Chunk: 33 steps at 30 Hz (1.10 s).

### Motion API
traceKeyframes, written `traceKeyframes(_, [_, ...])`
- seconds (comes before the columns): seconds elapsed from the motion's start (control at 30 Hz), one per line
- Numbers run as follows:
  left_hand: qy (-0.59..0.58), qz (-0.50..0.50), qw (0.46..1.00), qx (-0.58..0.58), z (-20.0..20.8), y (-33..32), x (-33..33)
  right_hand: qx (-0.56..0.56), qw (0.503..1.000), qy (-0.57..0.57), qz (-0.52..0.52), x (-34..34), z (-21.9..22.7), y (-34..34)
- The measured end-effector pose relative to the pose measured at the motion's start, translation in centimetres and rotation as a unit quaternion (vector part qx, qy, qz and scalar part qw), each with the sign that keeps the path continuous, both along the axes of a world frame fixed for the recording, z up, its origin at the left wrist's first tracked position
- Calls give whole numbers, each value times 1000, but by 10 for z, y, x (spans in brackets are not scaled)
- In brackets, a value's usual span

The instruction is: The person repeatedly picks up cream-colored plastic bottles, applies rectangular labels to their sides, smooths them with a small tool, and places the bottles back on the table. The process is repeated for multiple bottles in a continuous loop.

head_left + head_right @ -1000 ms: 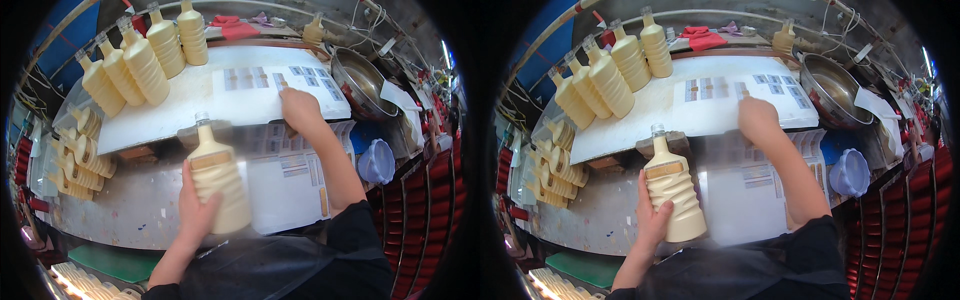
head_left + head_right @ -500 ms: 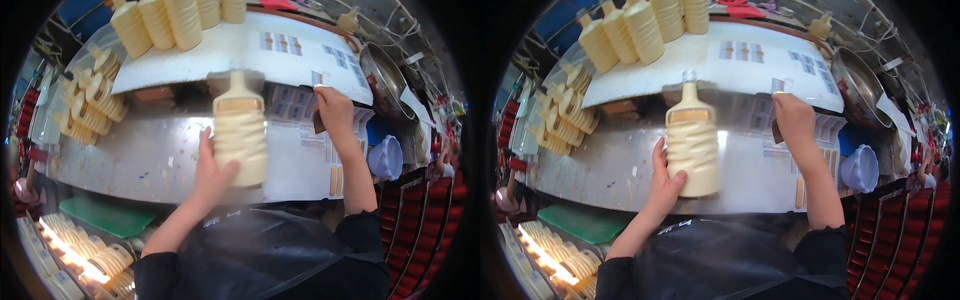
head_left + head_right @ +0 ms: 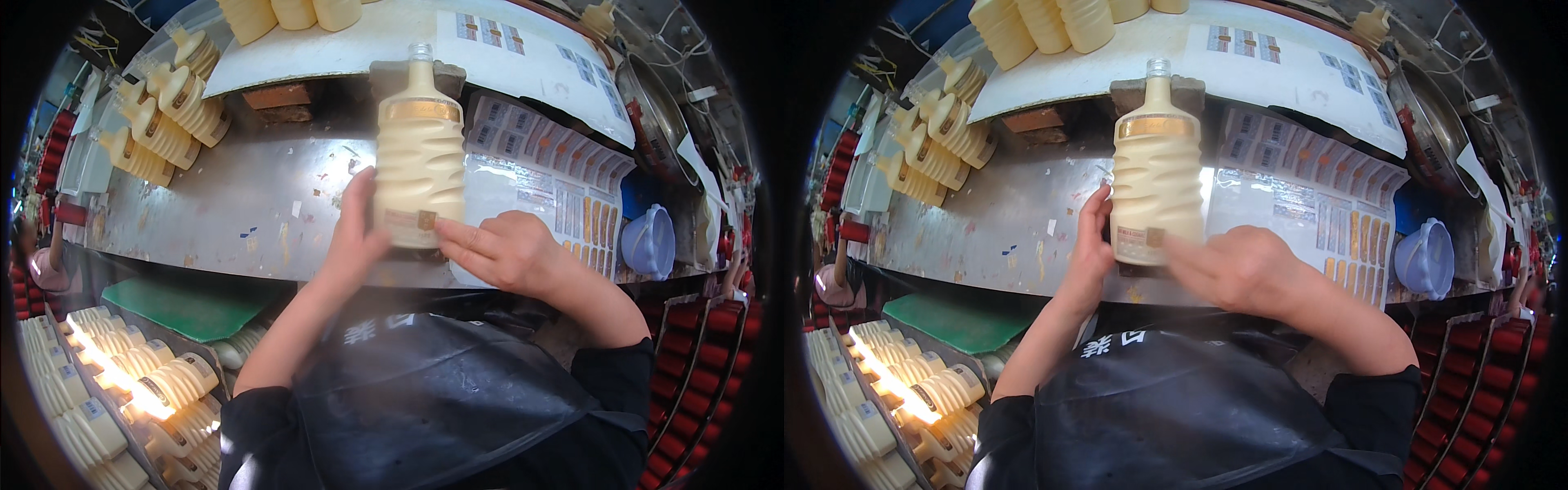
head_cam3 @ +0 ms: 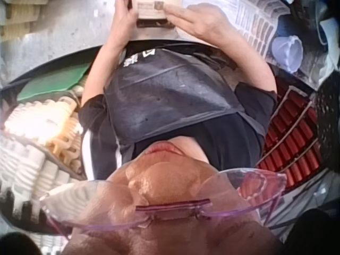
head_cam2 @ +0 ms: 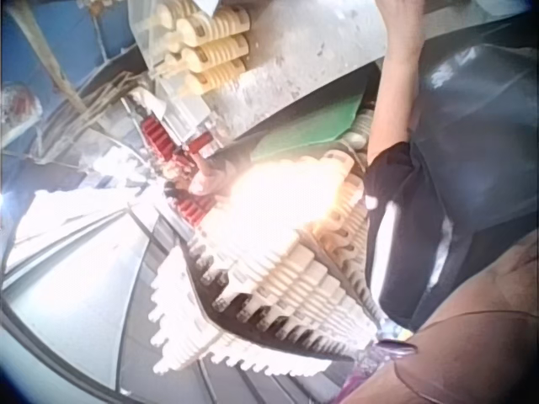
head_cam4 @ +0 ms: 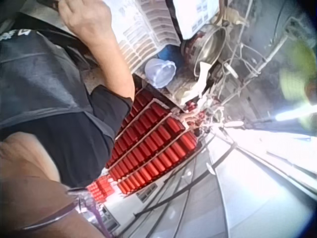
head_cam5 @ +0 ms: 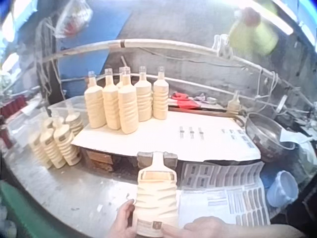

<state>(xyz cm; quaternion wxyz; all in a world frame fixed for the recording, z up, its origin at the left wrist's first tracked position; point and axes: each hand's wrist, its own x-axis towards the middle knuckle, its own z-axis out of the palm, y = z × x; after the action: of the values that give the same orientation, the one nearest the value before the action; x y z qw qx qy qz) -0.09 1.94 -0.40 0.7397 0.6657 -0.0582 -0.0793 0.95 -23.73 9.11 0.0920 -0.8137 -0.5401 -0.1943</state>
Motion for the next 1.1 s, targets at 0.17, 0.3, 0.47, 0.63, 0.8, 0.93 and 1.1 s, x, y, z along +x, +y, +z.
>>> traceKeyframes(0.17, [-25,37,996,75,-10,-18,3,21,1000,14,7,2,-23,-16])
traceKeyframes(0.3, [-72,79,993,45,-10,-25,0,36,999,29,-13,-3,-37,-26])
traceKeyframes(0.47, [-38,88,995,25,1,-26,-5,213,920,264,-194,-20,-46,-15])
traceKeyframes(0.63, [-37,47,998,-10,3,-28,-5,366,695,545,-292,-24,-54,15])
traceKeyframes(0.8, [-36,37,998,38,2,-29,-4,347,665,560,-353,-18,-60,23])
traceKeyframes(0.93, [-52,87,995,18,2,-32,-4,363,650,566,-355,-20,-63,23])
traceKeyframes(1.1, [-54,95,993,36,1,-33,-2,378,653,558,-346,-21,-71,26])
